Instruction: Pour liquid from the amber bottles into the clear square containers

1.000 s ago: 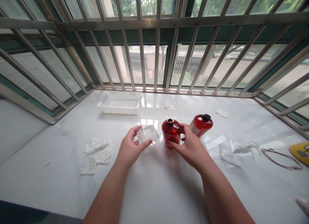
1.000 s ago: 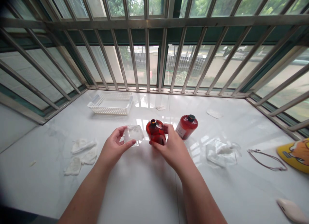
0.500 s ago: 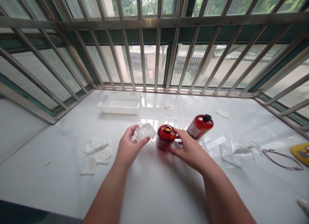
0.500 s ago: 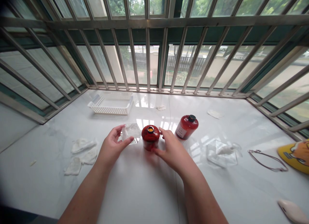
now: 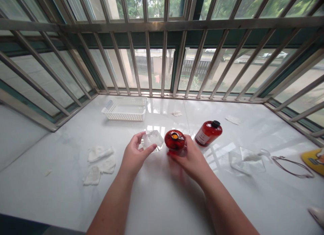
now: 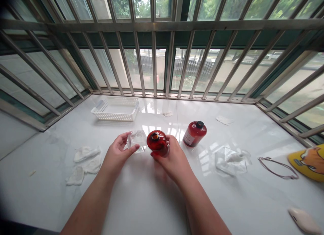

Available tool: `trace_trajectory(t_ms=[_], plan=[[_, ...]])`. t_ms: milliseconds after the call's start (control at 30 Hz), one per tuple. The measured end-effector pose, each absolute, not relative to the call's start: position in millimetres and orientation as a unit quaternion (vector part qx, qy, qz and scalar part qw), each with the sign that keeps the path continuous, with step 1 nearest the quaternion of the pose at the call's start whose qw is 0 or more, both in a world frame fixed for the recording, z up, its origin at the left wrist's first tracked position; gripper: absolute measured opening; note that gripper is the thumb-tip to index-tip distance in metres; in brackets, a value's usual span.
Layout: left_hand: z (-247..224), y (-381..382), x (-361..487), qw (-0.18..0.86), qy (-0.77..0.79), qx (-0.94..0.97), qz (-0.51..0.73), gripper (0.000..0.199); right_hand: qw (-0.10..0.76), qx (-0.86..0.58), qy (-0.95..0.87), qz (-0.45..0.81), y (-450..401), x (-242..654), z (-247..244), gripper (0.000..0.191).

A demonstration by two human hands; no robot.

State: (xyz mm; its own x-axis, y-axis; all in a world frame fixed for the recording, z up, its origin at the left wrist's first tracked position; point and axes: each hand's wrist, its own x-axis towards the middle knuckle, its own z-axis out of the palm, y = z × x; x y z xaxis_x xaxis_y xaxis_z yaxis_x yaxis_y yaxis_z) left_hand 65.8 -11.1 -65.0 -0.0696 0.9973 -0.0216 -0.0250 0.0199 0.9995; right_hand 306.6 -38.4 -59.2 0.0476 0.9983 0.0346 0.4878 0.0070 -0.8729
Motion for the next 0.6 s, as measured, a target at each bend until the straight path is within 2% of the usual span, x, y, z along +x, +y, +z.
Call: trace_trajectory(t_ms=[133, 333, 467, 600], plan=[[-62, -12, 66, 0.508, 0.506, 0.462, 0.523, 0.077, 0.443, -0.592, -0.56, 0.374, -39, 310, -56, 0.076], [-53, -16, 69, 0.516, 0.498, 0.449, 0.532, 0.078, 0.477, -0.56, -0.533, 0.418, -41, 320, -44, 0.076], [-46, -20, 72, 0.523, 0.488, 0.452, 0.534, 0.075, 0.555, -0.509, -0.459, 0.471, -39, 325, -47, 0.079], [-43, -21, 73, 0.528, 0.48, 0.452, 0.535, 0.075, 0.619, -0.456, -0.392, 0.506, -37, 326, -52, 0.07]])
